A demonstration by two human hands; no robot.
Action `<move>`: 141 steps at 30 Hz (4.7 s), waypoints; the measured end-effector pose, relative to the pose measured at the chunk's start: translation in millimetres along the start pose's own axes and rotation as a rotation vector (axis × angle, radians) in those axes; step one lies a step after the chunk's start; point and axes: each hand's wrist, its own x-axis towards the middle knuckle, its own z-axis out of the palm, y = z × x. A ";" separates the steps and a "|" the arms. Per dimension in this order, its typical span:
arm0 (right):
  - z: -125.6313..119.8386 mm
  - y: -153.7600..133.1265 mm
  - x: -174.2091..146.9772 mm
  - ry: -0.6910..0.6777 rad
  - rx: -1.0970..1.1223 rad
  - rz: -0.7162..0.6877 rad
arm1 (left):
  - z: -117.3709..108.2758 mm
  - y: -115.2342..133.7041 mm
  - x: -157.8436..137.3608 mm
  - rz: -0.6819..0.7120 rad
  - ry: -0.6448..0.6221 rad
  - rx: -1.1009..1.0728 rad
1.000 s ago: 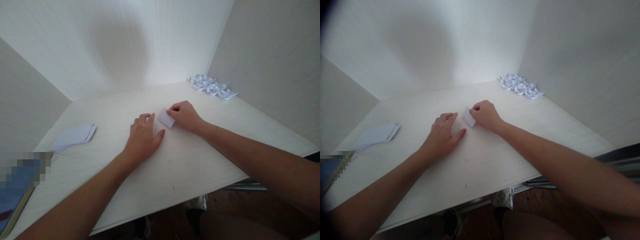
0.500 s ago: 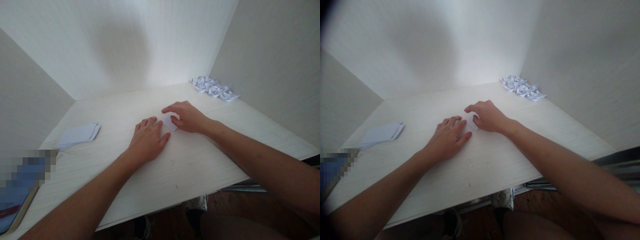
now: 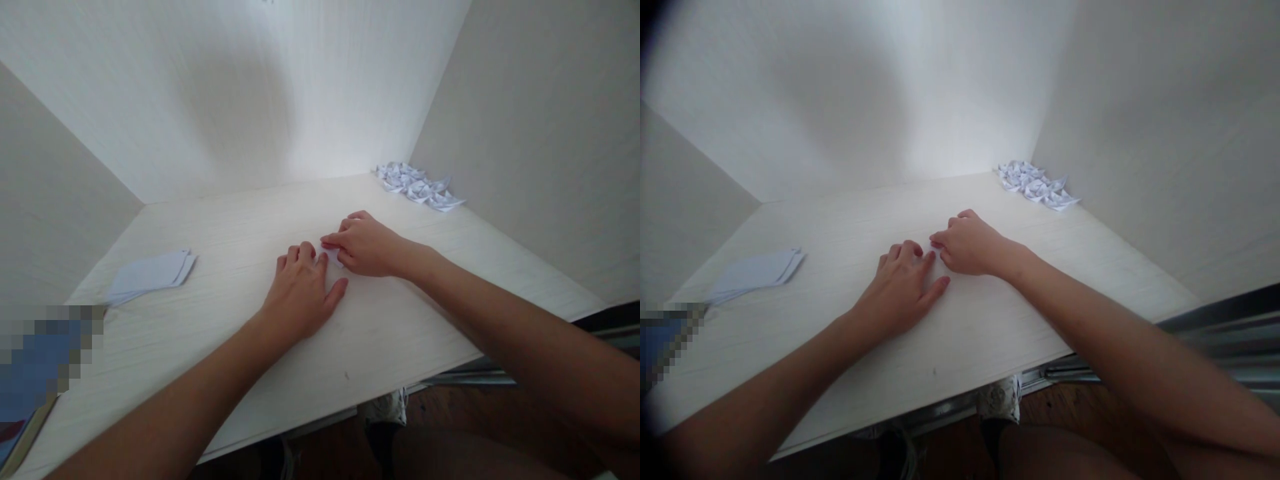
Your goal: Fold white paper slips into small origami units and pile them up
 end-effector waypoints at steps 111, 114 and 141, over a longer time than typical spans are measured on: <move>21.3 -47.8 -67.0 0.234 0.069 0.051 | 17.5 -0.8 5.4 0.099 0.207 -0.102; 19.8 -47.8 -66.4 0.224 0.056 0.049 | 17.2 -2.0 8.0 0.052 0.174 -0.065; 20.9 -49.8 -75.2 0.208 0.160 0.044 | 21.9 -31.9 44.1 -0.050 0.238 -0.096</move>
